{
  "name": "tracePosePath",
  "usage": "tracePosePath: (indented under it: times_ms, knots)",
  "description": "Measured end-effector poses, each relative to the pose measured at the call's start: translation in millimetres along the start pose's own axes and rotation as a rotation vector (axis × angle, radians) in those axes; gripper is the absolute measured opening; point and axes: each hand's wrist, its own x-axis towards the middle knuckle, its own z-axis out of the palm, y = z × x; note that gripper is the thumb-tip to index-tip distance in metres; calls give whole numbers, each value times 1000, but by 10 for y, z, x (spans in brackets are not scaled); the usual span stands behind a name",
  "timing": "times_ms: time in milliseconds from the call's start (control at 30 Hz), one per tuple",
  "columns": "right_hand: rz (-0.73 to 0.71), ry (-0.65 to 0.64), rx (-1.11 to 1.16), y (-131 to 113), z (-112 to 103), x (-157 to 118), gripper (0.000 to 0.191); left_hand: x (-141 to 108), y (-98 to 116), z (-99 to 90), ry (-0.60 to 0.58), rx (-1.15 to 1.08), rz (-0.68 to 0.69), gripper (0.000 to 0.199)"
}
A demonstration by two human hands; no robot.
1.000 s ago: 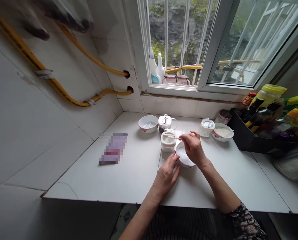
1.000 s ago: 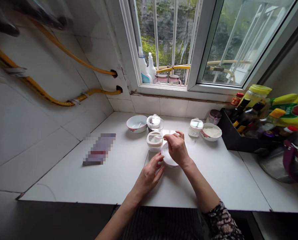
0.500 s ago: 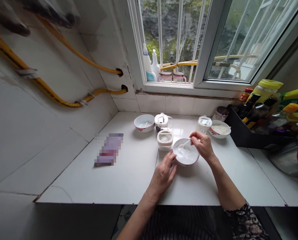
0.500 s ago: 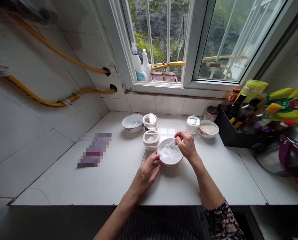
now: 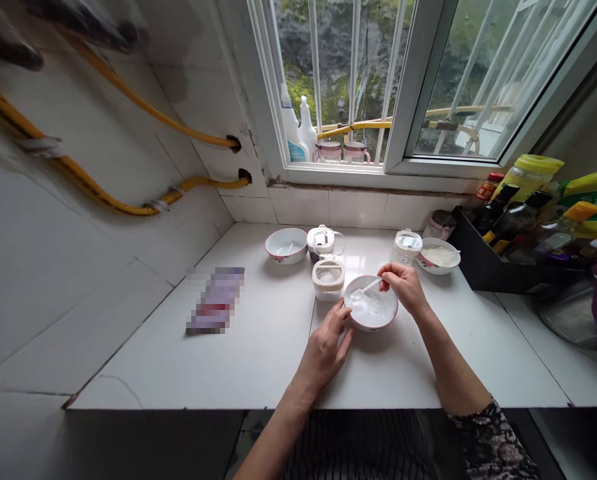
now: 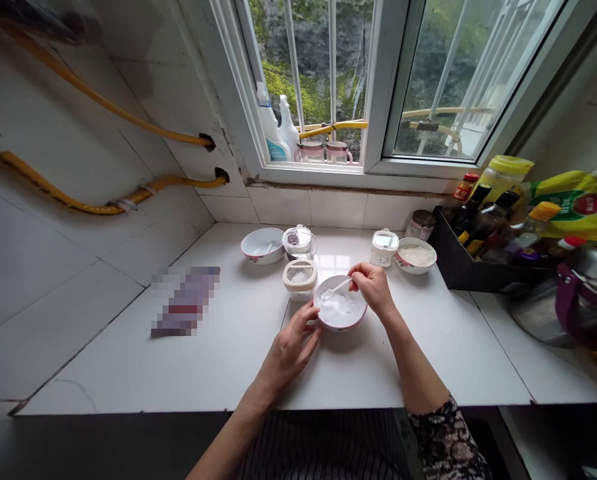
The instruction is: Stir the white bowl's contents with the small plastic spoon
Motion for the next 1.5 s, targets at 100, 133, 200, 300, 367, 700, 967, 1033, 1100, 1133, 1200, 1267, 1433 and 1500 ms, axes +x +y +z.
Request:
tracePosePath:
  times_ms: [100, 133, 200, 300, 367, 700, 967, 1033, 1100, 1133, 1200, 1267, 1433, 1500]
  knots:
    - [28, -3, 78, -13, -25, 21, 11, -1, -8, 4, 3, 3, 2, 41]
    - [33, -1, 90, -16, -29, 25, 11, 0, -10, 5, 4, 7, 4, 41]
    - [43, 5, 102, -21, -35, 27, 11, 1, -15, 7, 7, 13, 8, 41]
    - [57, 7, 111, -23, -37, 25, 11, 2, -18, 9, 10, 14, 12, 41]
    - [63, 7, 114, -17, -38, 25, 10, 3, -19, 10, 9, 11, 13, 42]
    - [15, 83, 192, 39, 59, 102, 14, 4, -19, 26, 11, 9, 13, 40]
    - [-703, 131, -375, -46, 404, -11, 13, 0, -21, 38, 18, 23, 22, 41]
    - [-875, 90, -523, -50, 421, -24, 18, -2, -23, 39, 22, 20, 24, 41]
    - [-936, 107, -557, -62, 404, -35, 19, -2, -24, 40, 23, 18, 21, 41]
    - [-924, 135, -540, -72, 384, -43, 19, -2, -24, 39, 22, 18, 20, 41]
    - [-832, 201, -463, -93, 317, -59, 15, -1, -24, 35, 18, 16, 18, 41]
    - [-684, 238, -382, -101, 221, -71, 12, 0, -21, 29, 15, 13, 16, 40]
    - [-384, 141, -405, -61, 8, -56, 13, 4, -13, 9, 2, 13, 14, 42]
    - [-334, 113, -448, -43, -2, -50, 14, 2, -14, 5, -7, 13, 7, 43]
